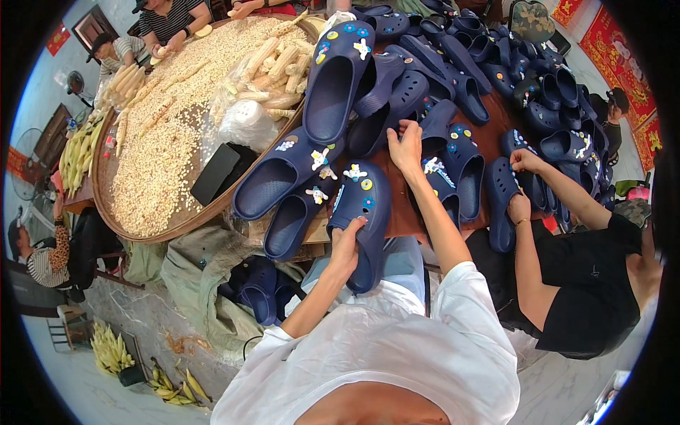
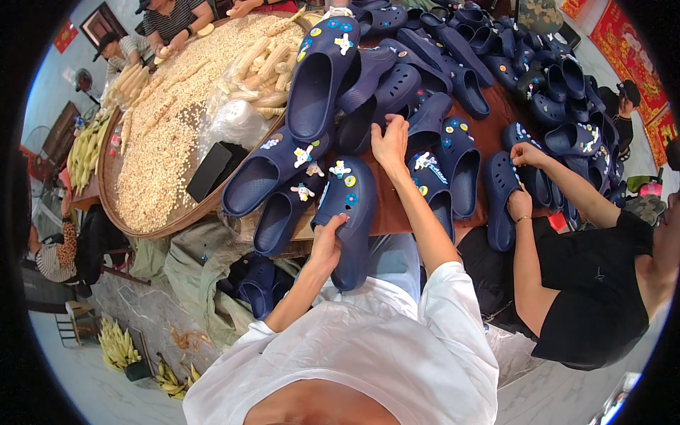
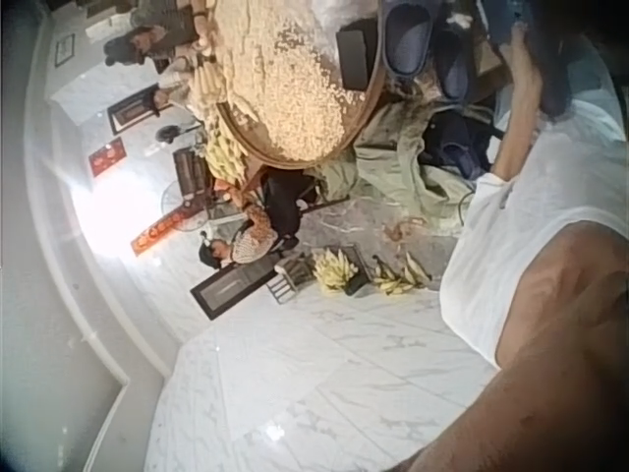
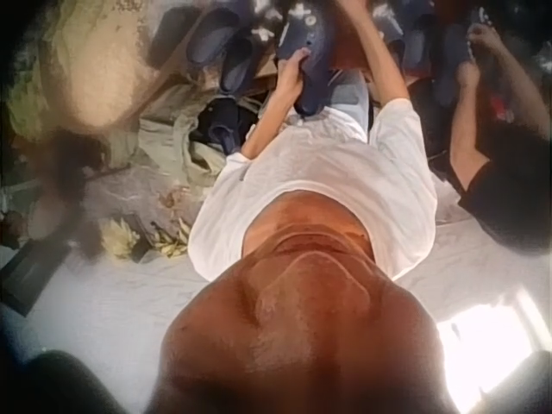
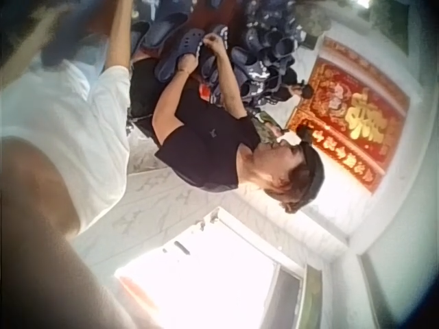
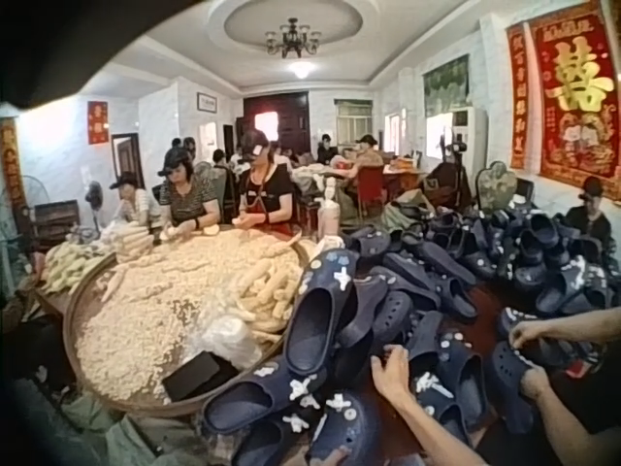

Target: Decorating rubber clogs with various cartoon charms.

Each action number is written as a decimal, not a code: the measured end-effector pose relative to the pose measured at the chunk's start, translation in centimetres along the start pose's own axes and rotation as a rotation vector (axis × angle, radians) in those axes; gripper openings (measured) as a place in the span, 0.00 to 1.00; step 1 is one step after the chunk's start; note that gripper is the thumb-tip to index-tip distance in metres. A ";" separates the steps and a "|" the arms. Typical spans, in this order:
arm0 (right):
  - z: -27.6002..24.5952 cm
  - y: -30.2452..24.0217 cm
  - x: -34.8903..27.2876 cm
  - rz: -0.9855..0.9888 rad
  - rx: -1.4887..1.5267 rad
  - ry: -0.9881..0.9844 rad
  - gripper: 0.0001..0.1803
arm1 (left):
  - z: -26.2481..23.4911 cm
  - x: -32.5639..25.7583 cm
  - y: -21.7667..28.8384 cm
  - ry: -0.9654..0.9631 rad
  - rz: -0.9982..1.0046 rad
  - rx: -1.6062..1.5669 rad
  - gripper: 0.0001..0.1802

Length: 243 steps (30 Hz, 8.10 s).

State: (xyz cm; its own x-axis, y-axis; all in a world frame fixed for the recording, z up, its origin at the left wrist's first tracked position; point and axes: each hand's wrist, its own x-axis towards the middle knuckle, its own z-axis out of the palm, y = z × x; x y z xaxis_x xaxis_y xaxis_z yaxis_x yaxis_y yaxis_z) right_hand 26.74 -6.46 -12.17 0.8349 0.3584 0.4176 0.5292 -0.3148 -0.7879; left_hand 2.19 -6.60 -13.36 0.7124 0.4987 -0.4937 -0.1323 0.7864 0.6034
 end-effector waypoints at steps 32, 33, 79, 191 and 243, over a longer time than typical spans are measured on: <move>-11.3 -3.9 -13.3 0.187 0.586 0.045 0.18 | 1.2 1.5 2.0 -0.290 0.034 0.177 0.26; -12.0 -5.4 -15.6 0.193 0.604 0.049 0.17 | 1.5 1.9 2.2 -0.308 0.042 0.290 0.26; -9.1 -5.8 -25.0 -0.035 -0.386 -0.487 0.11 | -3.7 4.7 2.8 -0.226 0.939 1.520 0.22; -3.9 1.0 -11.5 -0.052 0.120 -0.498 0.24 | -0.1 4.4 -2.2 -0.144 -0.188 -0.273 0.20; -2.1 -0.8 -21.8 -0.014 -0.025 -0.197 0.20 | -43.4 -1.7 -8.3 0.969 -0.193 1.270 0.23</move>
State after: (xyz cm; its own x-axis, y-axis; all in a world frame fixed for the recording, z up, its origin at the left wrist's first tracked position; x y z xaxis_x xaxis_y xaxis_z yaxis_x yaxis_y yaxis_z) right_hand 8.47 -15.85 -19.68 0.7828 0.5275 0.3300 0.5464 -0.3290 -0.7702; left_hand -27.86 1.88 -44.69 -0.0979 0.8526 -0.5132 0.8841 0.3113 0.3485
